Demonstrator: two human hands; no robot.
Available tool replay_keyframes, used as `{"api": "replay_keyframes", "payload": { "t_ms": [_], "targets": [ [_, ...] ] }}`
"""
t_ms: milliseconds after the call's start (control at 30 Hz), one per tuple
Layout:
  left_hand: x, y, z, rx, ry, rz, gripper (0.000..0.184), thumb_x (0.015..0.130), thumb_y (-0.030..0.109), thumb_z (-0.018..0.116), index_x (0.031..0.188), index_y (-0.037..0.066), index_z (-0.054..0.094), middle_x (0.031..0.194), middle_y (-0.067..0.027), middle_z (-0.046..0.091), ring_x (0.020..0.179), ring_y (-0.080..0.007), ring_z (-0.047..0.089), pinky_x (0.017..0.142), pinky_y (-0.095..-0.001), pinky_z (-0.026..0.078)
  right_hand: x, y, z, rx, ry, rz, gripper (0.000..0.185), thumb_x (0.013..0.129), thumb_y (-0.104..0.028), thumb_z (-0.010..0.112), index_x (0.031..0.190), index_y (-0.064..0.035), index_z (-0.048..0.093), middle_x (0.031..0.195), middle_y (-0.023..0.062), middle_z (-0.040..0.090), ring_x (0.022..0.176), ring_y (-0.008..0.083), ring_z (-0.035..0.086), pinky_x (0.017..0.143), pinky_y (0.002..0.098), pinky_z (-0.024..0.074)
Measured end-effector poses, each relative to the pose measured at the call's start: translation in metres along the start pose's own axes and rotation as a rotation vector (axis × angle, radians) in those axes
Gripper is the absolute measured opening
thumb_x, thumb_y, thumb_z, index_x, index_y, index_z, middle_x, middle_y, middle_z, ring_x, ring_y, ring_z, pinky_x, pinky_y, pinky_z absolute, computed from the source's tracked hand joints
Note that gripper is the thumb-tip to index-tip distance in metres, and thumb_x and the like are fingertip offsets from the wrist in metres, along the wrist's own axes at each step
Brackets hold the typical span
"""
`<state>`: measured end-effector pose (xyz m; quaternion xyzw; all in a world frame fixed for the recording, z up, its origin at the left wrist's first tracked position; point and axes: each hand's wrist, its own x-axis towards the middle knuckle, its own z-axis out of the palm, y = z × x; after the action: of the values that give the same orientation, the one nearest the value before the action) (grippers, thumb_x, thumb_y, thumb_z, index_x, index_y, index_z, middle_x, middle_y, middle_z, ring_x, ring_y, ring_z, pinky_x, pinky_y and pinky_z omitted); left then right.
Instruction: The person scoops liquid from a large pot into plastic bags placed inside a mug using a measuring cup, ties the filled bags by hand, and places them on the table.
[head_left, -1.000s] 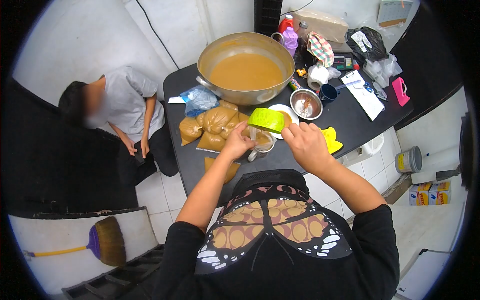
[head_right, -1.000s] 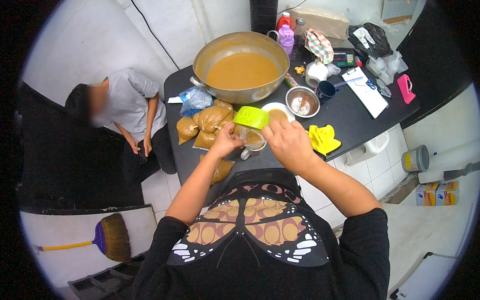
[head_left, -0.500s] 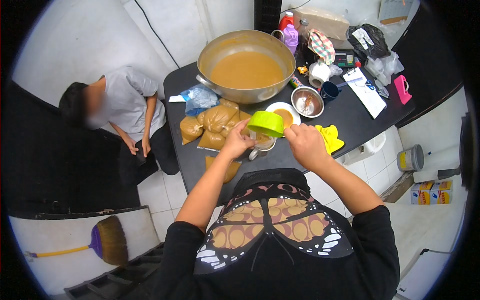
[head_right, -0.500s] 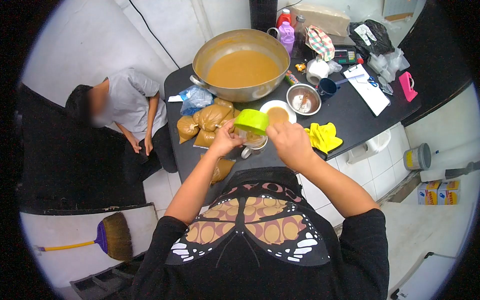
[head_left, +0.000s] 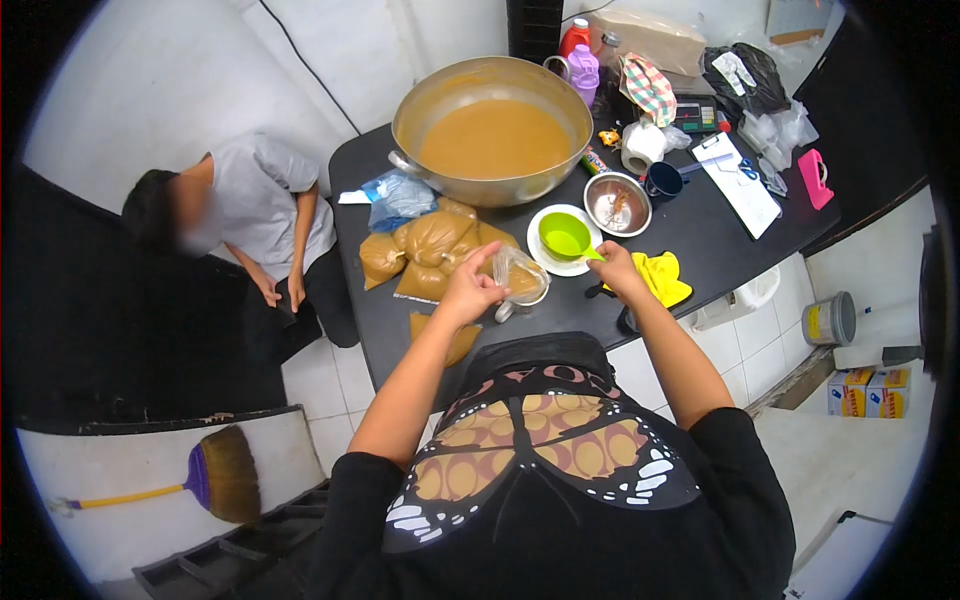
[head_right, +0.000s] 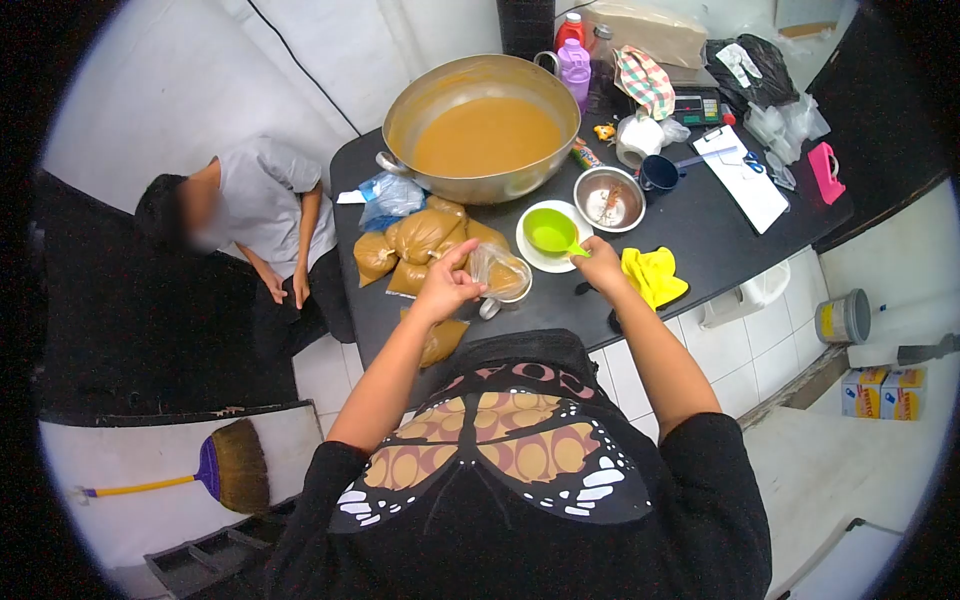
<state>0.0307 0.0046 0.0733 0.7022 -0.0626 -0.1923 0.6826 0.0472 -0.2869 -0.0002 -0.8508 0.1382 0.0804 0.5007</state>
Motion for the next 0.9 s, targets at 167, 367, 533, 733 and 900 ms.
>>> {"api": "replay_keyframes", "payload": {
  "t_ms": [167, 367, 533, 733, 900],
  "targets": [
    [-0.005, 0.005, 0.001, 0.156, 0.013, 0.057, 0.070, 0.067, -0.010, 0.065, 0.131, 0.002, 0.039, 0.100, -0.0078, 0.053, 0.058, -0.0059, 0.052, 0.055, -0.0194, 0.046, 0.011, 0.019, 0.014, -0.250, 0.091, -0.027, 0.034, 0.071, -0.019, 0.068, 0.099, -0.0018, 0.059, 0.091, 0.0189, 0.062, 0.087, 0.0341, 0.059, 0.079, 0.0389, 0.0454],
    [-0.010, 0.016, 0.006, 0.221, 0.041, 0.100, 0.066, 0.067, -0.013, 0.064, 0.128, 0.001, 0.042, 0.132, -0.0104, 0.036, 0.064, -0.0067, 0.056, 0.057, -0.0204, 0.048, -0.025, -0.028, 0.001, -0.482, 0.298, -0.523, 0.036, 0.066, -0.017, 0.072, 0.100, -0.0079, 0.061, 0.091, 0.0119, 0.059, 0.089, 0.0308, 0.055, 0.081, 0.0386, 0.0429],
    [-0.009, 0.004, 0.007, 0.095, 0.086, 0.123, 0.066, 0.063, -0.015, 0.064, 0.125, -0.002, 0.043, 0.130, -0.0123, 0.037, 0.066, -0.0075, 0.056, 0.057, -0.0185, 0.047, -0.060, -0.056, 0.012, -0.214, -0.103, -0.463, 0.039, 0.060, -0.018, 0.076, 0.095, -0.0103, 0.060, 0.090, 0.0066, 0.054, 0.092, 0.0267, 0.051, 0.078, 0.0397, 0.0382],
    [-0.005, -0.002, 0.002, 0.071, 0.083, 0.085, 0.065, 0.067, -0.012, 0.064, 0.127, -0.002, 0.040, 0.090, -0.0065, 0.052, 0.060, -0.0075, 0.056, 0.055, -0.0197, 0.047, -0.073, -0.067, 0.028, -0.344, 0.092, -0.652, 0.033, 0.060, -0.017, 0.076, 0.089, -0.0128, 0.060, 0.088, 0.0059, 0.052, 0.093, 0.0265, 0.050, 0.078, 0.0392, 0.0371],
    [-0.006, 0.004, 0.003, 0.023, 0.082, 0.057, 0.062, 0.065, -0.015, 0.063, 0.123, -0.007, 0.042, 0.128, -0.0135, 0.039, 0.065, -0.0092, 0.059, 0.057, -0.0202, 0.049, -0.067, -0.065, 0.040, -0.260, 0.102, -0.617, 0.019, 0.064, -0.013, 0.072, 0.079, -0.0089, 0.061, 0.083, 0.0078, 0.053, 0.088, 0.0278, 0.052, 0.075, 0.0395, 0.0388]
  ]
}}
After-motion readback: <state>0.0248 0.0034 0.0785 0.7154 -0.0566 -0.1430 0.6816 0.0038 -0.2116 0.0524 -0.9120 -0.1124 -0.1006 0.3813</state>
